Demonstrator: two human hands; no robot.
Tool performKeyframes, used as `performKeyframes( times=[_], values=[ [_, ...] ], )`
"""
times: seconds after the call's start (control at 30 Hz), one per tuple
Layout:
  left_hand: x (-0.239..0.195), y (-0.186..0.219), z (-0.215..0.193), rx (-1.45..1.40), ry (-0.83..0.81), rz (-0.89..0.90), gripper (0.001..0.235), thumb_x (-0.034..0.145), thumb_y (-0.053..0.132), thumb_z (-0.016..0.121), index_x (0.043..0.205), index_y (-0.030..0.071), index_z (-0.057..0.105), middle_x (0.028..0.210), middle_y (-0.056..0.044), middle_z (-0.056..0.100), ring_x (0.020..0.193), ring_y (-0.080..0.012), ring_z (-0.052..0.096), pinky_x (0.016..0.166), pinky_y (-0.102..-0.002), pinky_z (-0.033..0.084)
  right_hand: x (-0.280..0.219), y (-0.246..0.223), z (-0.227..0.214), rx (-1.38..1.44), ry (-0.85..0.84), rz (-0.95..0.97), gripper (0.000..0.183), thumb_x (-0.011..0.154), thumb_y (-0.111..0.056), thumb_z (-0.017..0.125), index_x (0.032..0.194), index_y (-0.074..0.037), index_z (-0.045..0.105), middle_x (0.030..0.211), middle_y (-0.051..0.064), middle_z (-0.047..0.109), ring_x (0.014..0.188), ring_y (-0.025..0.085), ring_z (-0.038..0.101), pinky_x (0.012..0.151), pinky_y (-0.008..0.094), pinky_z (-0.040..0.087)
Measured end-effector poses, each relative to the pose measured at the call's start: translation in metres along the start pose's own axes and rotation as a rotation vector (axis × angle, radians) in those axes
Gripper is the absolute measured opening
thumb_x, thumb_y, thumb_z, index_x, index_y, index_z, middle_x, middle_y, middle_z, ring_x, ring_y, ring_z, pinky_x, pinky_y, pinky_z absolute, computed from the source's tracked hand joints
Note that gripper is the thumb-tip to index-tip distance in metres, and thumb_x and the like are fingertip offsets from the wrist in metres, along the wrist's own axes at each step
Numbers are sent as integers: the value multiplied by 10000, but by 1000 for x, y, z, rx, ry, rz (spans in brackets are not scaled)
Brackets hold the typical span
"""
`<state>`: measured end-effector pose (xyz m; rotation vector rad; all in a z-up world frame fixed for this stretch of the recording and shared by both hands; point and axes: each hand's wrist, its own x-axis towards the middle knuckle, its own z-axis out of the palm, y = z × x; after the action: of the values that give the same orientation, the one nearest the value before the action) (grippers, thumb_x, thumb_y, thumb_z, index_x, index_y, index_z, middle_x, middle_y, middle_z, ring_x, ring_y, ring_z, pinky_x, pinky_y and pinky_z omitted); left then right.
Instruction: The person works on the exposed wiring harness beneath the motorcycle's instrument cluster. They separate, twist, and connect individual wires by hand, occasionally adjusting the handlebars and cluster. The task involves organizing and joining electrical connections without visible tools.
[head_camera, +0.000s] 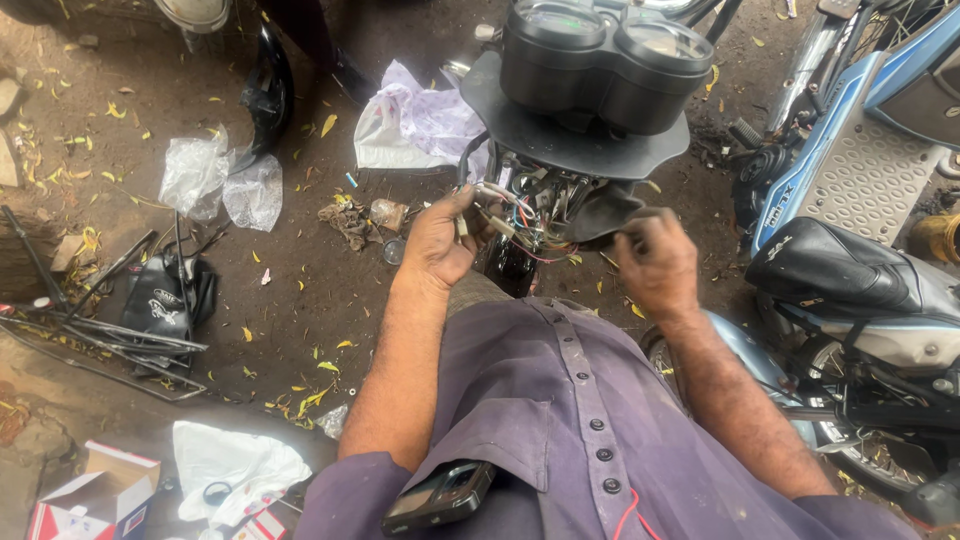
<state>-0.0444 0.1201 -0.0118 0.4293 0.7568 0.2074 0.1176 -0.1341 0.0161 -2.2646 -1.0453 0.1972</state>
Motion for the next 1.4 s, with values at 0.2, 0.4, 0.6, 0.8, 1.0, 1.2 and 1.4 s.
performKeyframes(
  times=[0.2,0.4,0.6,0.8,1.0,1.2,1.4],
  values=[
    [-8,-7,3,-55,6,-21,245,1028,219,592,1107,13,699,949,-93,763,865,-194,729,751,-339,579,-5,20,-10,127,56,60,83,953,17,700,958,22,617,1133,150,668,840,164,711,687,268,642],
    [-1,-51,-26,-223,-33,15,523,1033,484,468,1156,11,657,1007,-137,737,907,-250,715,839,-389,593,-13,12,-12,116,81,10,98,937,2,730,954,26,636,1149,144,677,859,155,707,673,263,615],
    [29,-139,-54,-239,212,-106,372,937,223,495,1229,21,606,1065,-163,718,912,-285,679,787,-404,566,-8,13,-11,142,114,14,107,977,-40,742,955,9,649,1116,134,695,905,174,699,724,287,602],
    [18,-154,-55,-98,8,-101,383,851,2,559,1225,33,631,1050,-102,750,927,-209,730,740,-340,580,-6,11,-14,132,97,7,97,992,-41,722,968,16,648,1129,138,691,919,178,701,775,302,607],
    [7,-153,-35,-70,80,-93,192,935,123,707,1111,84,643,939,-54,727,834,-180,713,678,-309,554,-8,6,-14,147,94,6,96,977,-39,726,977,18,648,1131,134,694,908,179,700,759,305,599],
    [-18,-151,-30,36,-17,-120,58,898,94,656,943,62,636,931,-80,753,829,-173,739,700,-306,598,-13,-2,-16,72,56,0,99,940,-49,739,934,-7,650,1138,132,687,885,176,703,721,301,620],
    [-44,-147,-11,350,-260,11,36,901,21,717,929,27,695,970,-90,746,875,-146,716,764,-286,570,-23,-9,-15,-218,96,-238,109,884,-25,761,927,-39,662,1077,108,693,957,277,673,836,401,579]
  ],
)
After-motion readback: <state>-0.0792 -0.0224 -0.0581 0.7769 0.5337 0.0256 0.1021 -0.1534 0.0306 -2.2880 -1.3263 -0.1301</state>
